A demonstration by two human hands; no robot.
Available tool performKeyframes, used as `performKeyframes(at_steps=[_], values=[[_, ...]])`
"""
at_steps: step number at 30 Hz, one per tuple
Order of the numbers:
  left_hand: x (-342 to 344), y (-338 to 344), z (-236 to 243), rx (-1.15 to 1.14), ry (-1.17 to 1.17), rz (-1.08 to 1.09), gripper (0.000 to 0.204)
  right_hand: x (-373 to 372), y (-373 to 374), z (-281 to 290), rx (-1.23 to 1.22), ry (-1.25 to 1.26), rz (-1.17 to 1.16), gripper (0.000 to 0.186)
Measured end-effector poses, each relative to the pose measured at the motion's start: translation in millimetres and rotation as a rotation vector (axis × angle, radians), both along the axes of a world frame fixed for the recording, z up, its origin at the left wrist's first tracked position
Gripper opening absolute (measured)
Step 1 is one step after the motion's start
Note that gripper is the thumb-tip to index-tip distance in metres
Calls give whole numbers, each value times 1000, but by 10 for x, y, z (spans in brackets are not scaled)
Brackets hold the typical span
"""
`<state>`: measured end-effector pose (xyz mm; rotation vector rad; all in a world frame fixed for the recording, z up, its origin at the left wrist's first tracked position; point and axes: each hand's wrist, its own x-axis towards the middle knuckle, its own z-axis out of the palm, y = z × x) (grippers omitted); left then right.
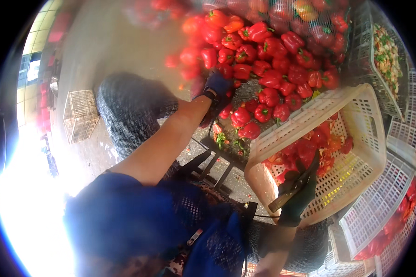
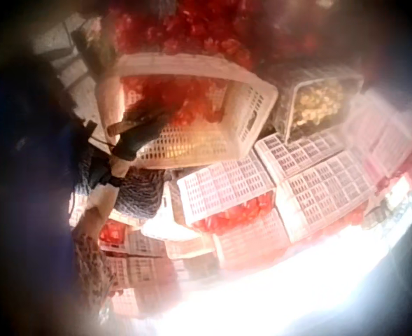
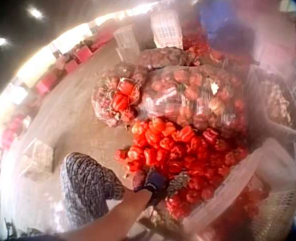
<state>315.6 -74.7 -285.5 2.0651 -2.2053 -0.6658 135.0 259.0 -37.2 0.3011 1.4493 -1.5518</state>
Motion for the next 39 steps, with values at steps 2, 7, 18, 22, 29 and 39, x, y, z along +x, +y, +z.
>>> performKeyframes(at_steps=[2,7,18,22,29,39], values=[[-82,-112,1,108,-53,16,109,-1,-88,48,83,-3,3,49],[33,-508,-364,239,4,13,105,-55,-146,-35,187,-55,-39,46],[-338,259,1187,972,1445,-26,54,-24,-48,-34,-50,150,211,42],[-891,862,2350,926,1167,-684,66,-28,-62,262,-358,-61,89,55],[-1026,2047,2966,638,1060,-1103,72,-43,424,341,-472,-133,2,34],[-829,2267,3079,950,1064,-855,49,297,574,784,-98,730,92,41]])
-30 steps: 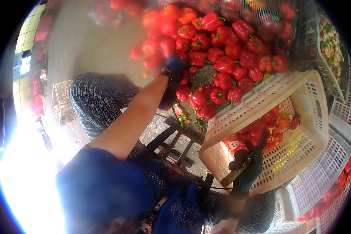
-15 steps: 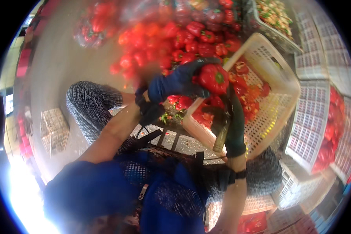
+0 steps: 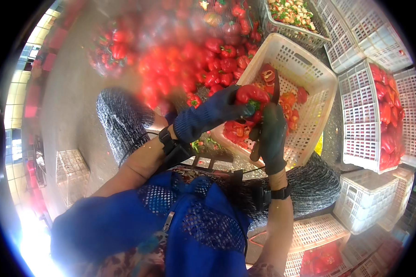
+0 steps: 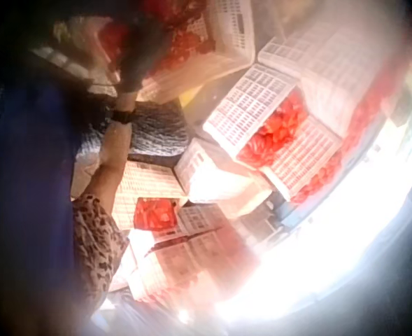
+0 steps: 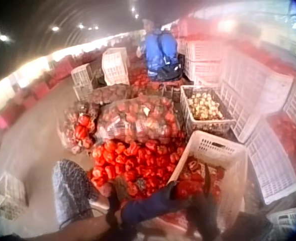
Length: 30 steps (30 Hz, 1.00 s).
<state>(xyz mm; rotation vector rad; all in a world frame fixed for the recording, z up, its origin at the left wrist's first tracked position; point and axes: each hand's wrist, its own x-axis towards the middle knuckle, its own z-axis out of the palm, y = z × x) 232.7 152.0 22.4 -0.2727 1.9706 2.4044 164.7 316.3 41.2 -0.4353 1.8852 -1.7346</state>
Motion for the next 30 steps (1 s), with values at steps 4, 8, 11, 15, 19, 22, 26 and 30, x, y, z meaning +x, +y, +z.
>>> performKeyframes(at_steps=[4,8,11,15,19,22,26,30], values=[[50,62,198,190,-78,95,47,133,159,31,-155,25,13,54],[64,52,183,147,-55,117,45,221,185,60,-101,179,112,59],[39,18,75,75,-89,101,45,207,192,-20,-51,226,121,57],[29,56,20,-89,-26,128,45,235,150,-44,87,250,19,48],[25,127,-164,-238,140,178,48,114,99,-316,133,132,29,38],[16,96,-131,-172,108,95,49,9,142,-609,56,236,16,42],[50,-9,-226,-69,-53,72,47,65,115,-331,-76,-150,-1,46],[159,-42,-239,475,-92,114,42,-53,201,-400,-129,-493,58,35]])
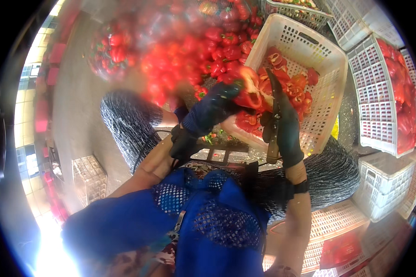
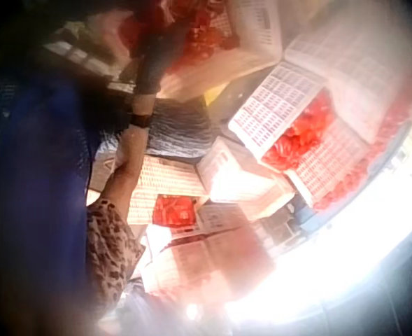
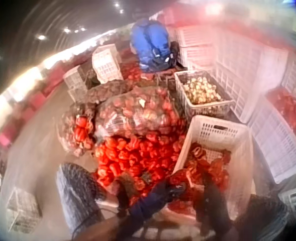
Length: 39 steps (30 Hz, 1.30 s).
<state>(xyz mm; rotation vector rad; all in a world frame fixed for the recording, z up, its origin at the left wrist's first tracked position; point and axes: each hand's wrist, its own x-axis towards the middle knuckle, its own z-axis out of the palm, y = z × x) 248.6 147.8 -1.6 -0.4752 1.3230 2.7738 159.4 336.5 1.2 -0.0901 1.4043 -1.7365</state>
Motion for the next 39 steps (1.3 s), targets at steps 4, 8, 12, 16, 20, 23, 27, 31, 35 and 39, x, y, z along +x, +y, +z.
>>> performKeyframes(at_steps=[4,8,12,16,20,23,27,31,35,39], values=[[16,146,365,-314,442,-9,49,22,-77,-348,144,221,-47,29],[-148,-45,501,-203,330,-187,59,-259,0,-95,-27,224,-51,28],[-200,-67,78,-325,296,-187,67,-70,-108,253,-249,-336,-95,21],[-223,92,55,-302,64,40,51,-107,-111,118,-204,-66,-169,14],[-153,298,203,-448,-195,199,29,-36,-268,344,122,279,-354,15],[-163,403,213,-569,-243,242,28,36,-220,308,270,684,-420,9],[-69,580,523,-767,-263,269,34,-29,-136,296,306,929,-444,23],[-94,775,430,-425,-20,357,41,-40,-136,299,265,1094,-390,33],[-241,663,250,-155,14,375,46,27,-231,168,287,1246,-359,34],[-292,619,101,-203,-94,427,40,103,-253,180,321,1324,-247,39]])
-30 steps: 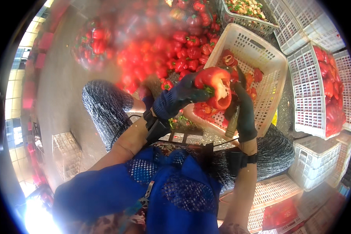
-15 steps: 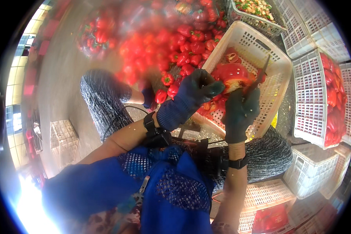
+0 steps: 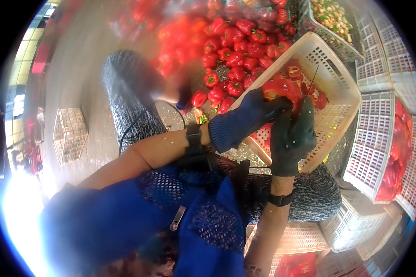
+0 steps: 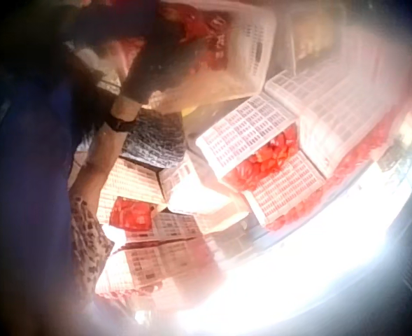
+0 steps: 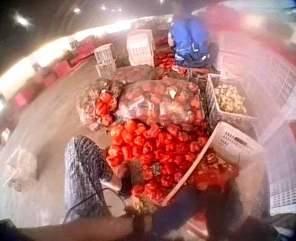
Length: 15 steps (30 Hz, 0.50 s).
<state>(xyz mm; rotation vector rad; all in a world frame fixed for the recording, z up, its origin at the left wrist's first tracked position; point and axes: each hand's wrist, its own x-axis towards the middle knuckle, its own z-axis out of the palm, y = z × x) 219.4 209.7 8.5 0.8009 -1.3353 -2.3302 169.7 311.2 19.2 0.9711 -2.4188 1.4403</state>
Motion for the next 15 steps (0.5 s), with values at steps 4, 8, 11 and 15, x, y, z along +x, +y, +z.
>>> performKeyframes(at_steps=[4,8,11,15], values=[[54,-182,170,-127,-384,-236,32,-2,40,23,120,197,12,43],[85,-147,-30,-125,-209,-134,29,-13,-36,5,198,334,-5,42],[98,-218,-141,-253,-152,-117,28,9,-71,-14,205,333,0,39],[196,-263,-98,-262,-37,-160,31,-45,5,-78,-32,-246,53,36]])
